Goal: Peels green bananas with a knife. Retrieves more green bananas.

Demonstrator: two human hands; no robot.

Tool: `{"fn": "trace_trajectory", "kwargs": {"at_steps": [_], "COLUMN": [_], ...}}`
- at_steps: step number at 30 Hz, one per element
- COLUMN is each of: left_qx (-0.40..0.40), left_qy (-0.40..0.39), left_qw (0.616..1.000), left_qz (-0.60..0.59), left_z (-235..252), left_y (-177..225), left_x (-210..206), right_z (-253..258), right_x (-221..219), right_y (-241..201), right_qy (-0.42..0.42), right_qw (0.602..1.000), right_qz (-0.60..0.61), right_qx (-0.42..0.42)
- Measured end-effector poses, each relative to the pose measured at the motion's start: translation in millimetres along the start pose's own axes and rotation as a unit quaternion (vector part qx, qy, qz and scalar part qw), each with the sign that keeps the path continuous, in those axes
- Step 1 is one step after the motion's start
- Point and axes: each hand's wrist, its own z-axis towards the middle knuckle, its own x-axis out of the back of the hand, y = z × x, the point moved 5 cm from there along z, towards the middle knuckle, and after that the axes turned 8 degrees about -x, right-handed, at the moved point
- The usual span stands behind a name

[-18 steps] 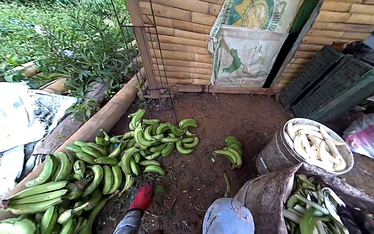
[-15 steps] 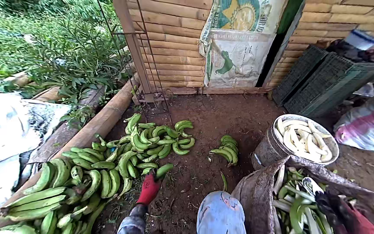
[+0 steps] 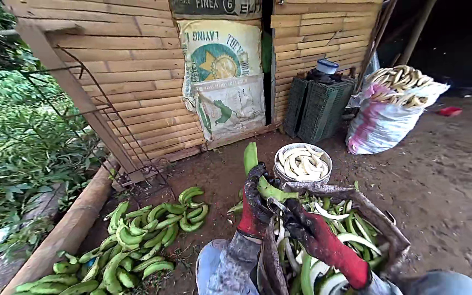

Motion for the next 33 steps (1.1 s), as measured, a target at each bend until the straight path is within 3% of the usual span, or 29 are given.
{"fn": "trace_trajectory", "kwargs": {"at_steps": [4, 7, 9, 10, 11, 13, 14, 16, 17, 20, 22, 24, 26, 29, 33], "left_qx": [0.036, 0.019, -0.04, -0.094, -0.155, -0.224, -0.199, -0.099, -0.048, 0.049, 0.083, 0.113, 0.068, 0.024, 0.062], "left_qy": [0.0, -0.029, -0.057, -0.079, -0.107, -0.148, -0.144, -0.111, -0.082, -0.052, -0.059, -0.045, -0.058, -0.07, -0.053], "left_qw": [0.998, 0.998, 0.997, 0.983, 0.944, 0.846, 0.847, 0.904, 0.932, 0.984, 0.989, 0.986, 0.968, 0.923, 0.943], "left_qz": [-0.045, -0.054, 0.04, 0.14, 0.27, 0.46, 0.472, 0.402, 0.351, 0.164, 0.104, 0.115, 0.235, 0.376, 0.323], "left_z": [-13, -24, -28, -30, -34, -40, -38, -23, -17, -11, -12, -17, -29, -53, -51], "left_y": [-55, -86, -97, -98, -95, -88, -88, -90, -90, -91, -92, -99, -102, -107, -124], "left_x": [-5, 1, 16, 24, 27, 20, 18, 22, 25, 30, 32, 33, 37, 30, 45], "right_z": [-28, -45, -50, -50, -51, -54, -57, -54, -48, -35, -35, -35, -31, -17, -14], "right_x": [20, 16, 10, 7, 3, -6, -8, 1, 14, 59, 62, 52, 50, 69, 107], "right_y": [25, 50, 70, 80, 89, 109, 116, 120, 115, 77, 56, 52, 66, 91, 137], "right_qy": [-0.041, -0.008, 0.043, 0.073, 0.094, 0.088, 0.065, 0.054, 0.069, 0.102, 0.037, -0.034, -0.035, 0.049, 0.181], "right_qw": [0.99, 0.953, 0.916, 0.898, 0.884, 0.866, 0.859, 0.878, 0.907, 0.982, 0.985, 0.968, 0.958, 0.947, 0.905], "right_qz": [0.118, 0.285, 0.363, 0.383, 0.384, 0.349, 0.329, 0.265, 0.203, -0.051, -0.162, -0.248, -0.282, -0.279, -0.208], "right_qx": [-0.06, -0.105, -0.166, -0.205, -0.251, -0.348, -0.386, -0.396, -0.363, -0.151, -0.037, 0.011, -0.025, -0.15, -0.323]}}
